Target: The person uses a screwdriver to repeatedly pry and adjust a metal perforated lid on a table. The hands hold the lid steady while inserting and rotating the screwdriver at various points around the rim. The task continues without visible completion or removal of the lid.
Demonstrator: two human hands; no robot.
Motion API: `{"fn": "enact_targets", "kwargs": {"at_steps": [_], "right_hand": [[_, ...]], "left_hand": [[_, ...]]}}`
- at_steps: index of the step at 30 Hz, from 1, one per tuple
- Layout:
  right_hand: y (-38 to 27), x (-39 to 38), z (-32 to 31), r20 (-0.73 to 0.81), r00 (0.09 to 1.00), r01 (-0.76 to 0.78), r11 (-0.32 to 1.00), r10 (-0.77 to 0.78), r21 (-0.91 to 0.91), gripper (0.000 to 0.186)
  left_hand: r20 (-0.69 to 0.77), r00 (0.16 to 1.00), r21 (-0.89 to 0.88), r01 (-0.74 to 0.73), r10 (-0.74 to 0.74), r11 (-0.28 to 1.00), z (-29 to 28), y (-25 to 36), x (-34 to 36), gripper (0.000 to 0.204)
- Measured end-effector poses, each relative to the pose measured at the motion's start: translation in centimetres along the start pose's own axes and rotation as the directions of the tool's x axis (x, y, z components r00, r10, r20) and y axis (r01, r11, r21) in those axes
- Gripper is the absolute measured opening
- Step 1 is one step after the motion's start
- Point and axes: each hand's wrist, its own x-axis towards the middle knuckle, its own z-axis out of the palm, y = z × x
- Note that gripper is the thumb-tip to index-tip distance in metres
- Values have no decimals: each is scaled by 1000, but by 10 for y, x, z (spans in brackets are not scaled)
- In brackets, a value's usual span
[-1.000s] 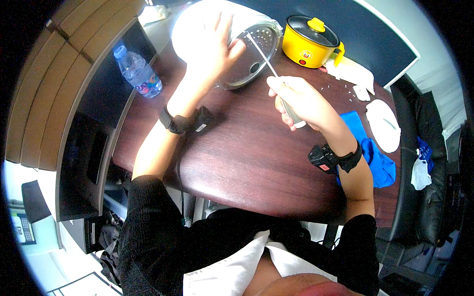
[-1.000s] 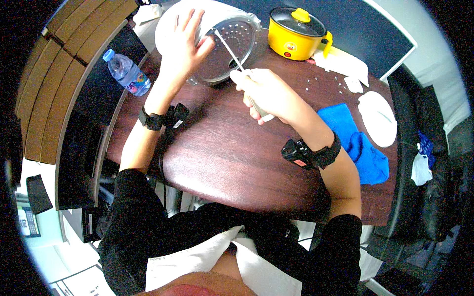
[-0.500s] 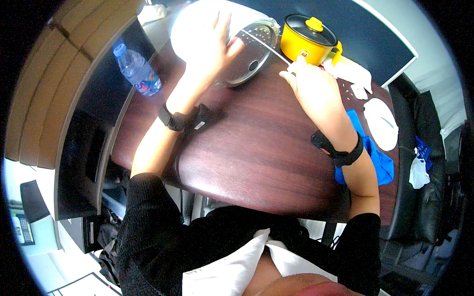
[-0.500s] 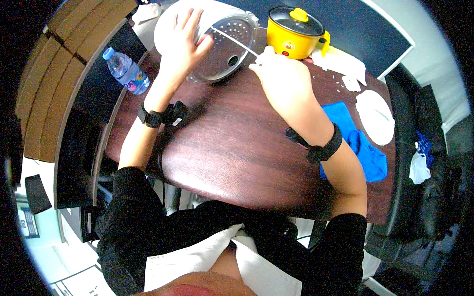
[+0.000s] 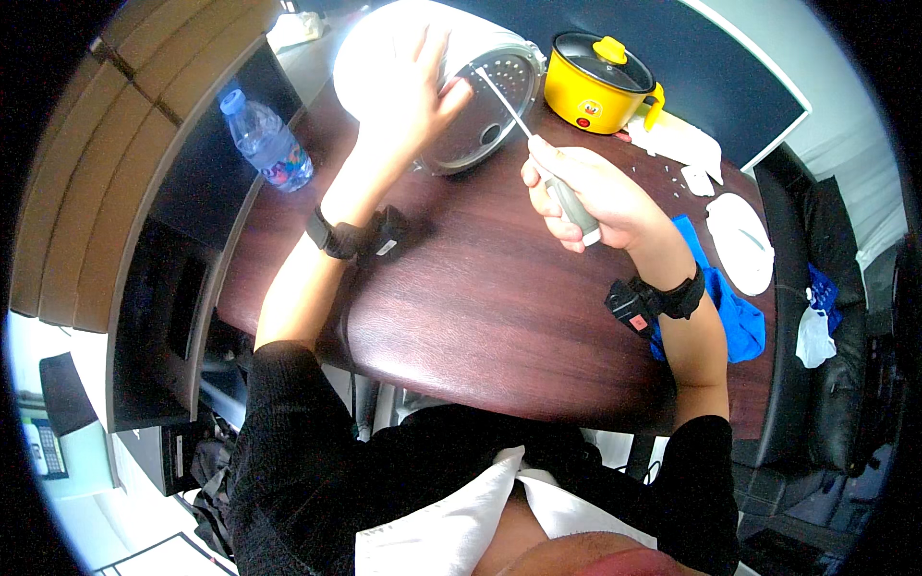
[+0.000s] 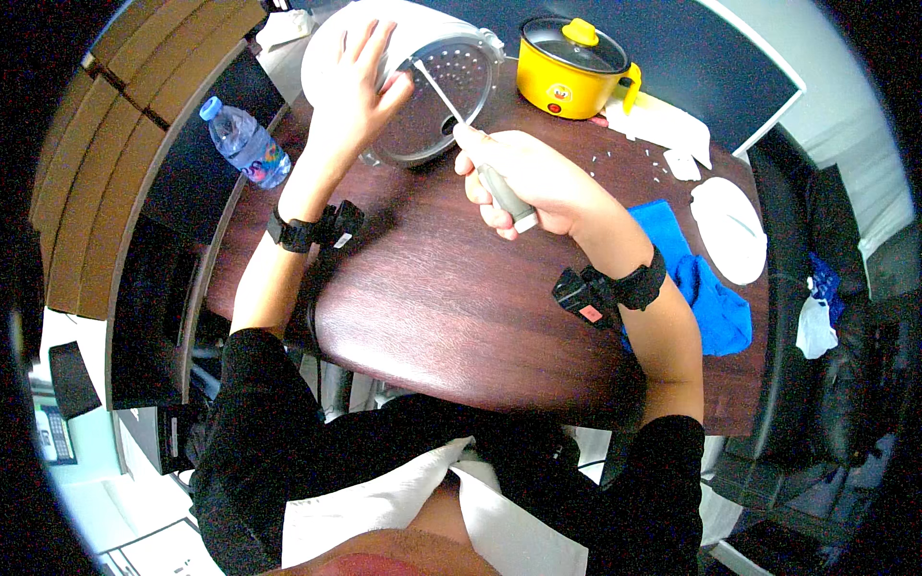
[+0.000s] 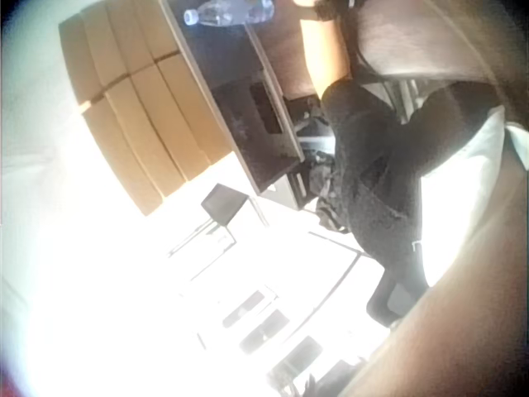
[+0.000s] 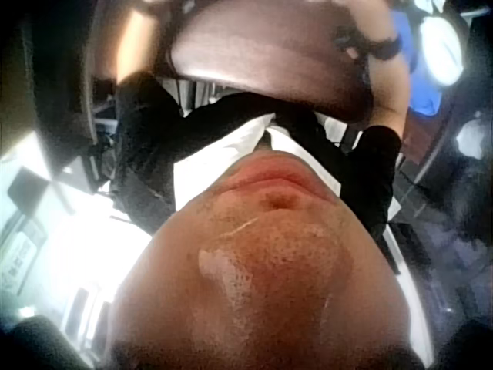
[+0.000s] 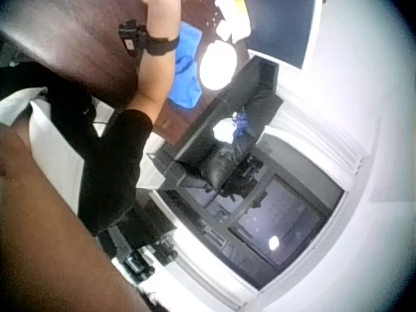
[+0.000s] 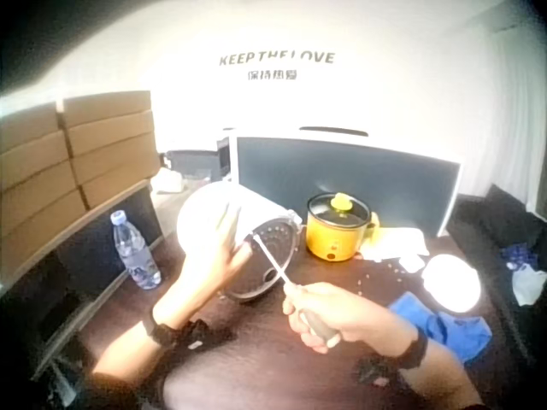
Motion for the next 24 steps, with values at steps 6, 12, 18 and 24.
{"fn": "enact_targets", "kwargs": {"at_steps": [6,12,18,24], "right_hand": [[5,6,16,-255,966,-73,885,-52,-459,45],[13,7,13,-203,720,-248,26,-663,-968,38],[-8,-8,13,-328,925,-94,723,-191,-685,41],[1,-2,4,-14,1000,1,1000,-1,-9,44]], "left_hand": [[87,995,2,52,-52,999,-11,10,0,64],[92,994,27,50,-53,998,-13,11,0,65],[7,1000,40,12,-12,999,2,1,0,61],[0,1000,-1,7,-7,1000,1,4,2,60]]}}
